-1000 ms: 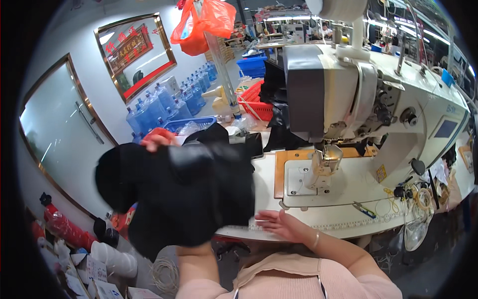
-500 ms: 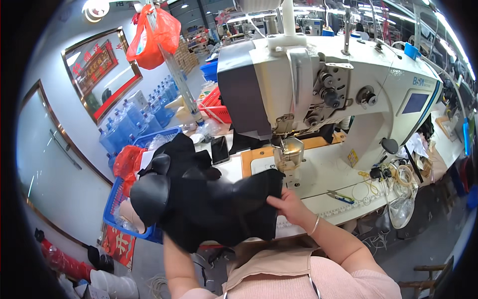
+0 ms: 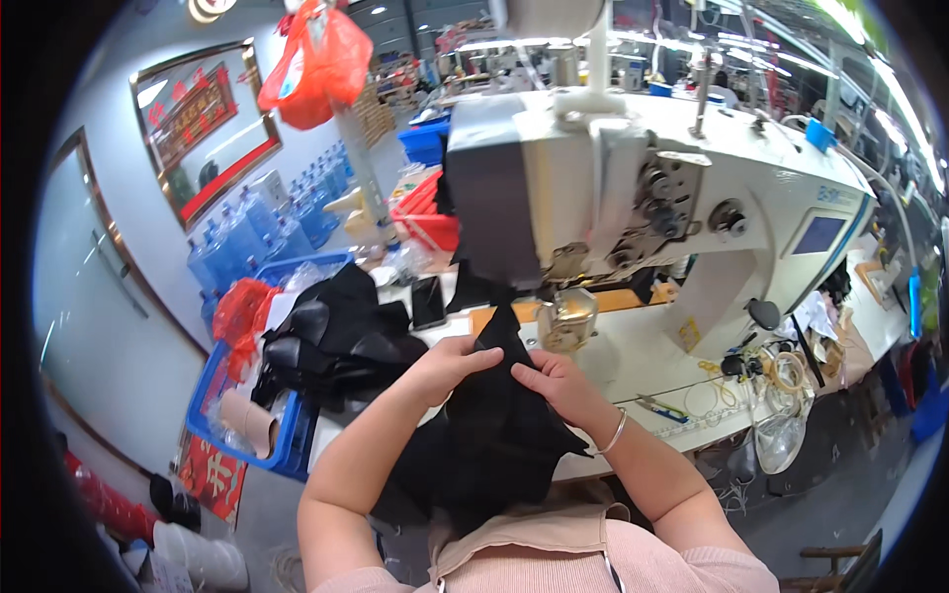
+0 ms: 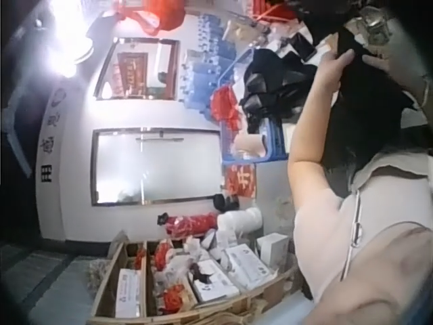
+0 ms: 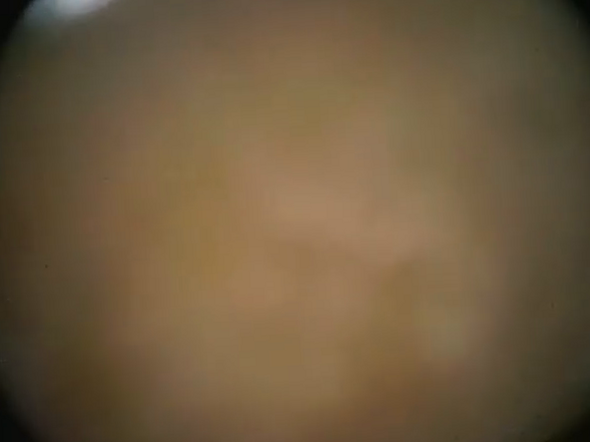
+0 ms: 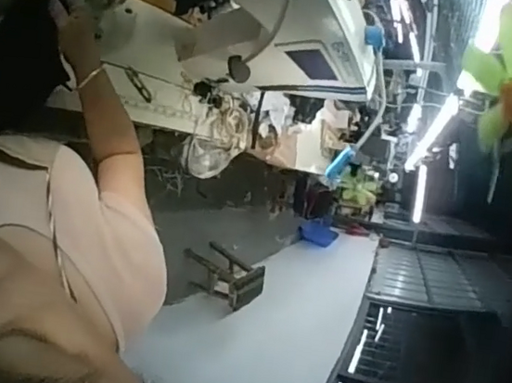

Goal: Stitching together black shoe upper components using an industrial sewing machine.

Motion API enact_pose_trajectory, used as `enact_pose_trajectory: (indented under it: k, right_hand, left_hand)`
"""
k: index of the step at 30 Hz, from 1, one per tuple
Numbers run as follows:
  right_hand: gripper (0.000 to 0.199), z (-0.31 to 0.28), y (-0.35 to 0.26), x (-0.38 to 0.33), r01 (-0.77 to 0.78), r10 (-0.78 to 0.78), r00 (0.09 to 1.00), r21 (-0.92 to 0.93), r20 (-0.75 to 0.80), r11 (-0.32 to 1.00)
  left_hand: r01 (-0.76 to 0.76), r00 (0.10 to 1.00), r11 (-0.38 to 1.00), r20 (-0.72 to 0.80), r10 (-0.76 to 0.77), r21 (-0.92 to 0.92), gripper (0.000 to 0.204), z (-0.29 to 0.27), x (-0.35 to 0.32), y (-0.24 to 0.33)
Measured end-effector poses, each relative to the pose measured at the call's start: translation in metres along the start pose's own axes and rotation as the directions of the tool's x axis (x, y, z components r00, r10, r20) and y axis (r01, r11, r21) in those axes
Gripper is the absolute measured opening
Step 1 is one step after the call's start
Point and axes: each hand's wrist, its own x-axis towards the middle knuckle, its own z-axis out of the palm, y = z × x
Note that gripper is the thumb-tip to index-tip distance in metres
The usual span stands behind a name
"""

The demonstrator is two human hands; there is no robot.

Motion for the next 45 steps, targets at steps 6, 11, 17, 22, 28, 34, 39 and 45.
enact_pose_trajectory:
  k: [6, 11, 17, 22, 28, 34, 39, 45]
  right_hand:
    - [0.025, -0.04, -0.036, 0.004, -0.137, 0.155, 0.982, 0.163, -0.107, 0.977]
    - [0.024, -0.032, -0.045, -0.016, -0.012, 0.082, 0.975, 0.318, -0.206, 0.948]
    - [0.027, -0.041, -0.041, -0.018, 0.05, 0.036, 0.969, 0.341, -0.243, 0.939]
    - [0.033, -0.023, -0.043, -0.022, 0.154, -0.146, 0.928, -0.004, -0.342, 0.988]
    - [0.035, -0.028, -0.035, -0.028, -0.037, 0.102, 0.984, 0.391, -0.146, 0.92]
    - [0.024, -0.041, -0.013, -0.001, 0.017, 0.07, 0.976, 0.395, -0.206, 0.919]
    - [0.021, -0.048, -0.037, 0.013, 0.016, 0.073, 0.969, 0.352, -0.238, 0.936]
    - [0.021, -0.049, -0.043, 0.008, -0.013, 0.109, 0.984, 0.559, -0.139, 0.829]
  left_hand:
    - [0.143, 0.988, 0.955, -0.012, -0.152, -0.261, 0.028, 0.025, 0.064, 0.028]
    - [0.107, 0.994, 0.994, 0.016, -0.108, 0.026, 0.03, 0.043, 0.076, 0.05]
    - [-0.091, 0.976, 0.989, 0.206, 0.065, 0.119, 0.033, 0.04, 0.098, 0.045]
    - [0.109, 0.959, 0.994, 0.265, -0.103, -0.006, 0.036, 0.036, 0.085, 0.049]
    - [0.175, 0.936, 0.973, 0.333, -0.116, -0.151, 0.035, 0.042, 0.066, 0.031]
    - [0.074, 0.997, 0.965, 0.022, -0.07, -0.252, 0.028, 0.037, 0.07, 0.004]
    - [-0.01, 0.999, 0.944, -0.037, -0.003, -0.33, 0.02, 0.038, 0.088, 0.023]
    - [-0.033, 0.989, 0.993, -0.146, 0.016, -0.111, 0.02, 0.04, 0.118, 0.03]
